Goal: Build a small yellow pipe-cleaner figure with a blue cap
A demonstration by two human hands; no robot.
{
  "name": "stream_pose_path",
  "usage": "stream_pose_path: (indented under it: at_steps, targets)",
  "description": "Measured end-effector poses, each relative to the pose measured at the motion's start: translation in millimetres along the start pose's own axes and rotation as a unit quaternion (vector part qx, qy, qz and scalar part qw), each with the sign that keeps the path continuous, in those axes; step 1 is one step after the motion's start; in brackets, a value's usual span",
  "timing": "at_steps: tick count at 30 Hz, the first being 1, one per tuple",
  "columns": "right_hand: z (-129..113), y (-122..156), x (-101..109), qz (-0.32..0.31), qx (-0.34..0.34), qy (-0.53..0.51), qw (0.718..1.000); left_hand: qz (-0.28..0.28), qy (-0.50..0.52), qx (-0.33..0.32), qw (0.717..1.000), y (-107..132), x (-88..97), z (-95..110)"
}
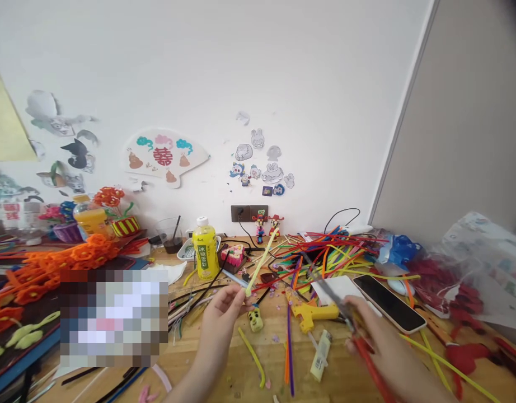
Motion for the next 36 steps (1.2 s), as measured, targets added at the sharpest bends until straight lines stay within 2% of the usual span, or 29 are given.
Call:
stream_pose_path:
  at_steps: [4, 8, 12, 18, 25, 32, 36]
  targets:
    - [-58.2, -1.4, -25.5, -0.094, 0.060, 0.006, 0.994, -0.031, 0.022, -0.001, 0.999, 2.3, -8.9, 0.8]
    - [-83.1, -6.2, -37.1, -0.141, 0.066, -0.001, 0.988, -0.053, 0.049, -0.006, 0.997, 3.3, -15.5, -0.6]
    - [-86.4, -8.0, -36.7, -0.137, 0.078, -0.002, 0.988, -0.046, 0.061, -0.011, 0.997, 4.6, -14.0, 1.5]
    - [-76.0, -6.4, -32.3, -0.116, 0.060, 0.032, 0.991, -0.028, 0.055, -0.013, 0.998, 5.0, -8.1, 4.5]
    - [-70.0, -5.2, -37.5, -0.131, 0.054, 0.030, 0.989, 0.006, 0.057, -0.055, 0.997, 0.1, 7.3, 8.9]
    - [-81.0, -4.0, -37.4, -0.123, 0.065, 0.007, 0.990, -0.087, 0.036, -0.023, 0.995, 9.8, -25.4, 3.4]
    - [-85.5, -9.5, -41.4, -0.128, 0.086, -0.006, 0.988, -0.107, 0.028, -0.016, 0.994, 11.5, -30.2, 2.9]
Point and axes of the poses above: each hand's wrist, its own y-axis away from the middle knuckle, its own x-axis out of the back of the hand, z = x × y, the point moved 8 cm from there along -y, towards the middle knuckle, and after that the axes turned 12 degrees about -z, right-handed, at the moved point
